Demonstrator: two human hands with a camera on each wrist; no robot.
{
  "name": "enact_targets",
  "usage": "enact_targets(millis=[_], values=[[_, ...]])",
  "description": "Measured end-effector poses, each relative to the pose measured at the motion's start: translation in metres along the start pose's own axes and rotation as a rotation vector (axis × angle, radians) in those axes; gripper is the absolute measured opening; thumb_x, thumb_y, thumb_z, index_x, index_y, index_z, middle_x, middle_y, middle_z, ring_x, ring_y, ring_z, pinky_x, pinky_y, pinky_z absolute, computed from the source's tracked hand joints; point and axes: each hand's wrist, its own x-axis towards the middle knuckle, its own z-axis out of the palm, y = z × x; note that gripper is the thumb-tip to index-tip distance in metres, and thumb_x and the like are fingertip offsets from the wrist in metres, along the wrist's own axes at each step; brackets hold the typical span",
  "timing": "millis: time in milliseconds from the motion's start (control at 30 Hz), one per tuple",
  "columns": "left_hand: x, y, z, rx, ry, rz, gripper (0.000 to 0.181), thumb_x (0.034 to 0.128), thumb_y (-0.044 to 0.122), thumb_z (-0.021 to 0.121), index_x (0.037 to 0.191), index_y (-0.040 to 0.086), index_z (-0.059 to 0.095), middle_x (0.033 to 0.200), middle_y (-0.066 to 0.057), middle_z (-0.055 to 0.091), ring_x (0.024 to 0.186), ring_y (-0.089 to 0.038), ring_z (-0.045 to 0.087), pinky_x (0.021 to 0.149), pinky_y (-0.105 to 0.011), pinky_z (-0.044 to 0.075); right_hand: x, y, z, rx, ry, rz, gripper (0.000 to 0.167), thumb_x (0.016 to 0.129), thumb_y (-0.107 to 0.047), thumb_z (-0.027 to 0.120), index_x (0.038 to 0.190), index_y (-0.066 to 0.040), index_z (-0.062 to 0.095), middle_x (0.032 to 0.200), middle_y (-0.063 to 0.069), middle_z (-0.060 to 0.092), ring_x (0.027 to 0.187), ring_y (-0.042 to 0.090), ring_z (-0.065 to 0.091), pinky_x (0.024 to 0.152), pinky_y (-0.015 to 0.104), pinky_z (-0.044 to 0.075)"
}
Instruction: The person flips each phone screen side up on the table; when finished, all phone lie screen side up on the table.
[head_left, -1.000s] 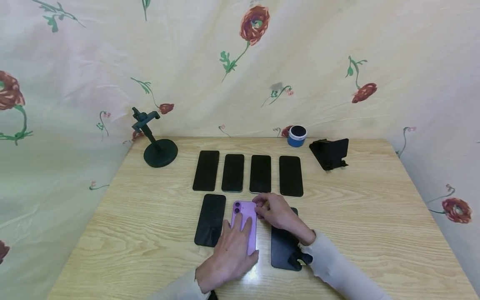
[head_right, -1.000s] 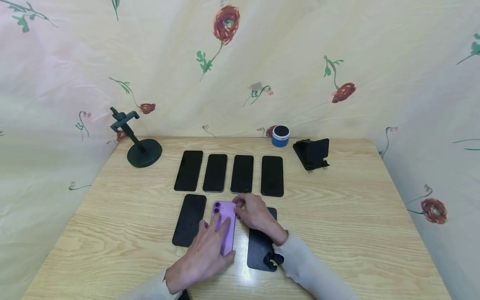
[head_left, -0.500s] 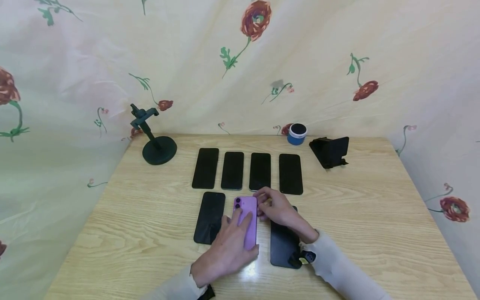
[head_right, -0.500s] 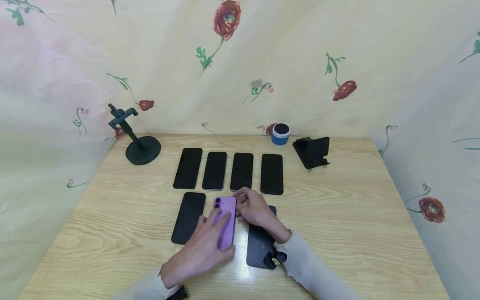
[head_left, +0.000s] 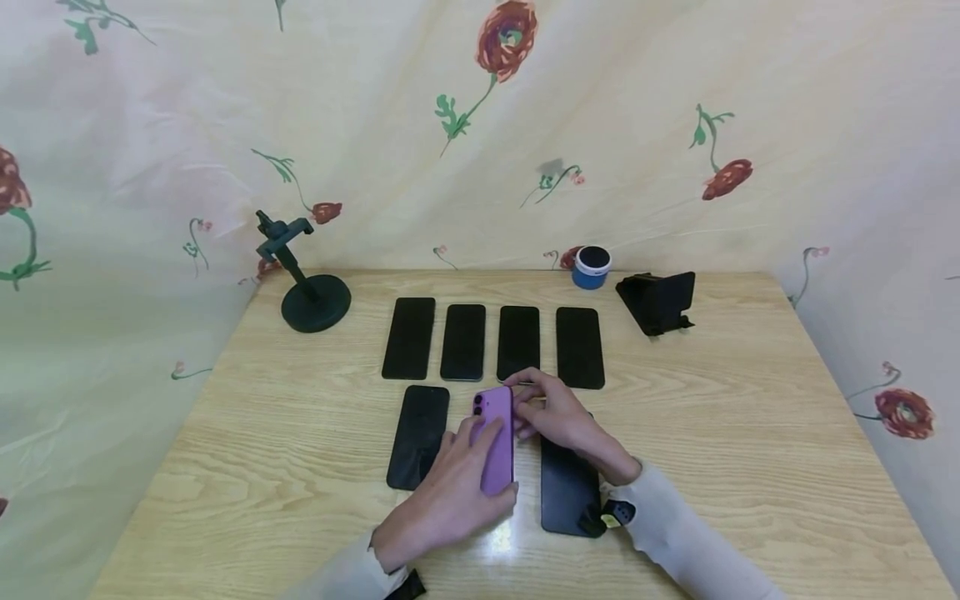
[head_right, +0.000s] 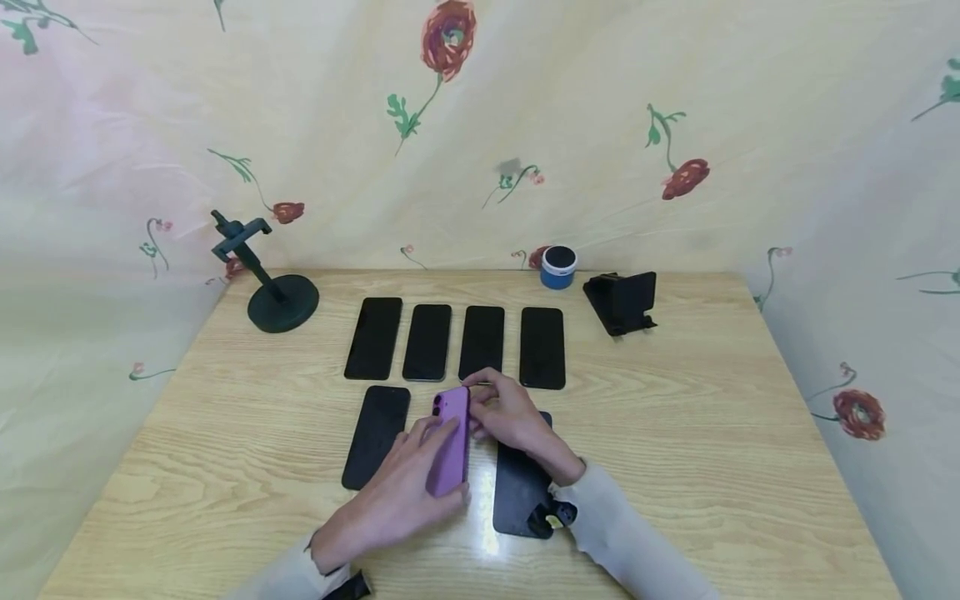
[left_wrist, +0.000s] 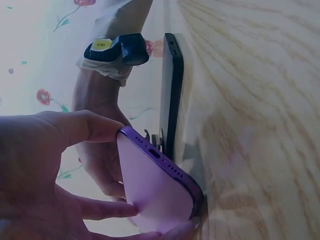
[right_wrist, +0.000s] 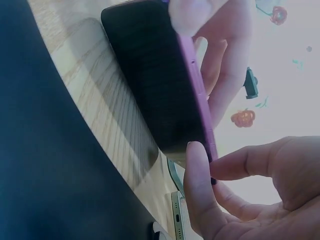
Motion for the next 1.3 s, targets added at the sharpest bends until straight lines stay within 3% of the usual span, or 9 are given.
enact_targets(millis=[200,433,733,833,1067,1300], values=[[-0.002,-0.002,-0.005,-0.045,-0.007,0.006,0.087,0.0909,0.043,0.072,0.164,0.014,0.033,0.159,-0.015,0.039,0.124,-0.028,0.051,0.096,-0.044,0.052,-0.001,0.001,0.0,0.019,-0.049,-0.012,0.042,0.102,0.003,0.053,0.145,0.0,0.049,0.11,0.023,0.071,0.081,0.019,0.075,0.074,0.036,0.065],[-0.002,-0.004,-0.006,-0.065,0.007,0.018,0.087,0.0901,0.038,0.072,0.164,0.013,0.032,0.157,-0.014,0.043,0.118,-0.025,0.054,0.09,-0.038,0.051,-0.003,0.003,-0.001,0.022,-0.093,-0.039,0.045,0.104,0.0,0.052,0.149,0.002,0.045,0.115,0.025,0.071,0.091,0.023,0.076,0.08,0.039,0.065],[-0.004,-0.009,-0.006,-0.16,0.007,0.051,0.088,0.0899,0.028,0.069,0.165,0.015,0.027,0.155,-0.009,0.046,0.113,-0.02,0.058,0.089,-0.031,0.054,-0.003,0.008,0.0,0.044,-0.164,-0.063,0.049,0.107,-0.005,0.053,0.152,0.007,0.039,0.123,0.03,0.068,0.097,0.026,0.076,0.082,0.04,0.064],[-0.004,-0.011,-0.007,-0.229,0.008,0.067,0.087,0.0896,0.024,0.069,0.165,0.014,0.027,0.15,-0.008,0.05,0.114,-0.02,0.061,0.086,-0.028,0.056,-0.003,0.009,0.0,0.05,-0.182,-0.06,0.049,0.107,-0.005,0.053,0.152,0.005,0.04,0.125,0.031,0.067,0.1,0.029,0.076,0.082,0.04,0.064],[0.001,-0.017,-0.01,-0.491,0.001,0.094,0.077,0.0896,0.007,0.067,0.159,0.01,0.034,0.143,-0.016,0.057,0.112,-0.027,0.069,0.076,-0.02,0.06,-0.002,0.009,0.0,0.047,-0.157,-0.049,0.049,0.105,-0.004,0.058,0.151,0.002,0.044,0.124,0.032,0.067,0.099,0.03,0.076,0.081,0.041,0.065],[0.003,-0.024,-0.011,-0.536,0.032,0.072,0.075,0.0874,0.004,0.068,0.156,0.01,0.038,0.14,-0.019,0.06,0.108,-0.03,0.071,0.08,-0.021,0.059,-0.003,0.009,0.004,0.015,-0.092,-0.028,0.052,0.102,-0.007,0.065,0.149,0.002,0.047,0.119,0.026,0.068,0.096,0.026,0.076,0.079,0.038,0.065]])
